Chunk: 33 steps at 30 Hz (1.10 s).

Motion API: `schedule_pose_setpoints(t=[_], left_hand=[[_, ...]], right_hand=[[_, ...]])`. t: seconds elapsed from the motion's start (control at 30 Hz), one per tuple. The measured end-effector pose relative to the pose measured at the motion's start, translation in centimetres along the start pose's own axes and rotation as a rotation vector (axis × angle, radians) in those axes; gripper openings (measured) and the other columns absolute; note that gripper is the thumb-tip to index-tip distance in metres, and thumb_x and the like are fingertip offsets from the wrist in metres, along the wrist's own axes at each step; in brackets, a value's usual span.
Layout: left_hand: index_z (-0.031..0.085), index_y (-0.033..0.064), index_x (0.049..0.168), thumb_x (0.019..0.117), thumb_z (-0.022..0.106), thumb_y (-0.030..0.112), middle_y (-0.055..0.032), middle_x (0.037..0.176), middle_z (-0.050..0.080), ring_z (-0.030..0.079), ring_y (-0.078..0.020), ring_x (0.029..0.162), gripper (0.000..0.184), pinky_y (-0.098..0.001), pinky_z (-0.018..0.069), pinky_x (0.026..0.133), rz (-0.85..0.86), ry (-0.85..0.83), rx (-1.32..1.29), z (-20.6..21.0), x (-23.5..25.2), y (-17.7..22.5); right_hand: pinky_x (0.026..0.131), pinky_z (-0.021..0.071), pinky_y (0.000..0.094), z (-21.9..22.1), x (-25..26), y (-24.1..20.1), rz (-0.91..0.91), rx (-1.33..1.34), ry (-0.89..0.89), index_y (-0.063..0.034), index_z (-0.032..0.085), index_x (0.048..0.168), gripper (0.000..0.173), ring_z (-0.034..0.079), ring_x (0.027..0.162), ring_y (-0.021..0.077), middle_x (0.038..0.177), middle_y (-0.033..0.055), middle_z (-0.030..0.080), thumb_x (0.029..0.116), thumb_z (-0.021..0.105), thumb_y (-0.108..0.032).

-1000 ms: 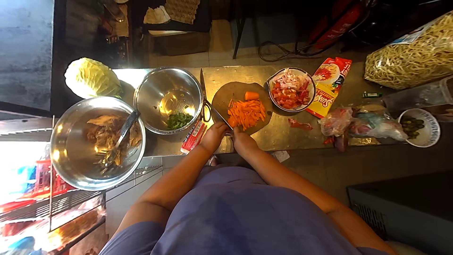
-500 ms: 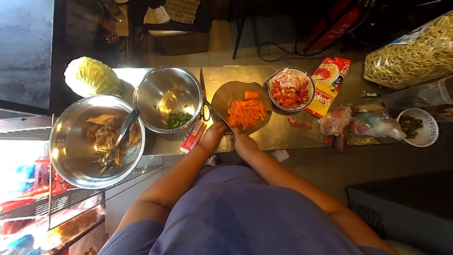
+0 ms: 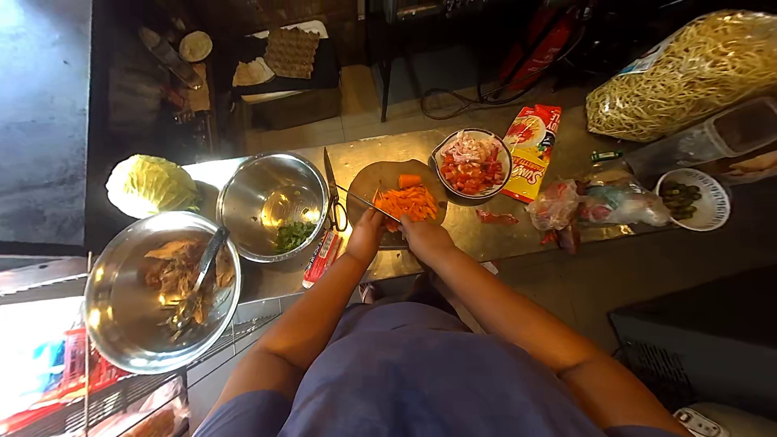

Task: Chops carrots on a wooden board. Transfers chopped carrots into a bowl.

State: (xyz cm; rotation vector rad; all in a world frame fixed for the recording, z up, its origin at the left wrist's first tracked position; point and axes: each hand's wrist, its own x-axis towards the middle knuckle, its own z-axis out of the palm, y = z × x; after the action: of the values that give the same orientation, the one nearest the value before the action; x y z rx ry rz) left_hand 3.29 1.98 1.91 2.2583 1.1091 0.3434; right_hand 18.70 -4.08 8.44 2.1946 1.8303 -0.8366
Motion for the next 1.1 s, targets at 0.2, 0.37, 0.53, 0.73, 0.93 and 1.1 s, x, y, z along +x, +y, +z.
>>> schedule_pose_setpoints(t=[0.2,0.37,0.53,0.73,0.93,1.1], left_hand=[[0.067,-0.0046,0.105,0.0959,0.068,0.001,-0.0231,0.113,0.065,0.068,-0.0375,0.105,0.01,-0.0512,0.0572,0.093,0.055,0.077,-0.069,0.2,2.6,-0.3],[0.07,-0.0028,0.109,0.098,0.068,0.007,-0.0218,0.114,0.068,0.069,-0.0352,0.106,0.015,-0.0494,0.0569,0.095,0.123,0.142,-0.099,-1.7,3.2,-0.2],[0.057,0.0004,0.137,0.0952,0.075,0.036,-0.0245,0.134,0.058,0.06,-0.0412,0.121,0.057,-0.0563,0.05,0.103,-0.083,0.124,-0.036,-1.6,2.8,0.3],[0.047,0.0053,0.149,0.0876,0.077,0.056,-0.0211,0.155,0.044,0.045,-0.0415,0.142,0.085,-0.058,0.04,0.115,-0.168,0.025,0.046,-0.2,4.9,1.9],[0.046,0.0072,0.151,0.0873,0.073,0.063,-0.0192,0.16,0.04,0.033,-0.0387,0.151,0.089,-0.0585,0.0223,0.125,-0.131,-0.003,0.12,1.0,6.6,2.3],[0.067,0.007,0.132,0.1094,0.05,0.031,-0.0193,0.133,0.063,0.057,-0.0393,0.127,0.037,-0.0581,0.0445,0.108,-0.068,0.036,0.09,0.9,9.7,3.9]], right_hand=[[0.077,0.0577,0.0559,-1.9,-1.1,2.3,0.058,0.101,0.051,-0.0091,0.055,0.126,0.039,0.072,0.093,0.0394,0.094,0.0187,0.07,0.113,0.036,-0.04],[0.077,0.0571,0.0561,-2.0,-2.4,5.0,0.09,0.14,0.136,-0.0072,0.057,0.125,0.039,0.072,0.091,0.0397,0.092,0.0194,0.07,0.1129,0.038,-0.039],[0.079,0.057,0.0568,-2.1,-2.7,8.3,0.089,0.04,0.202,-0.0122,0.061,0.133,0.039,0.072,0.094,0.0397,0.095,0.0193,0.071,0.1122,0.042,-0.039],[0.08,0.0569,0.0573,-3.8,-1.3,10.7,0.088,-0.066,0.153,-0.0189,0.062,0.135,0.036,0.072,0.099,0.0402,0.103,0.0187,0.073,0.112,0.042,-0.039],[0.08,0.0575,0.0581,-5.9,-0.3,11.7,0.102,-0.103,0.163,-0.0163,0.063,0.131,0.035,0.072,0.101,0.0399,0.107,0.0181,0.072,0.1122,0.041,-0.037],[0.087,0.0556,0.0596,-6.9,-0.7,12.1,0.084,-0.026,0.149,-0.0137,0.058,0.137,0.042,0.071,0.106,0.0416,0.11,0.0212,0.071,0.1134,0.035,-0.04]])
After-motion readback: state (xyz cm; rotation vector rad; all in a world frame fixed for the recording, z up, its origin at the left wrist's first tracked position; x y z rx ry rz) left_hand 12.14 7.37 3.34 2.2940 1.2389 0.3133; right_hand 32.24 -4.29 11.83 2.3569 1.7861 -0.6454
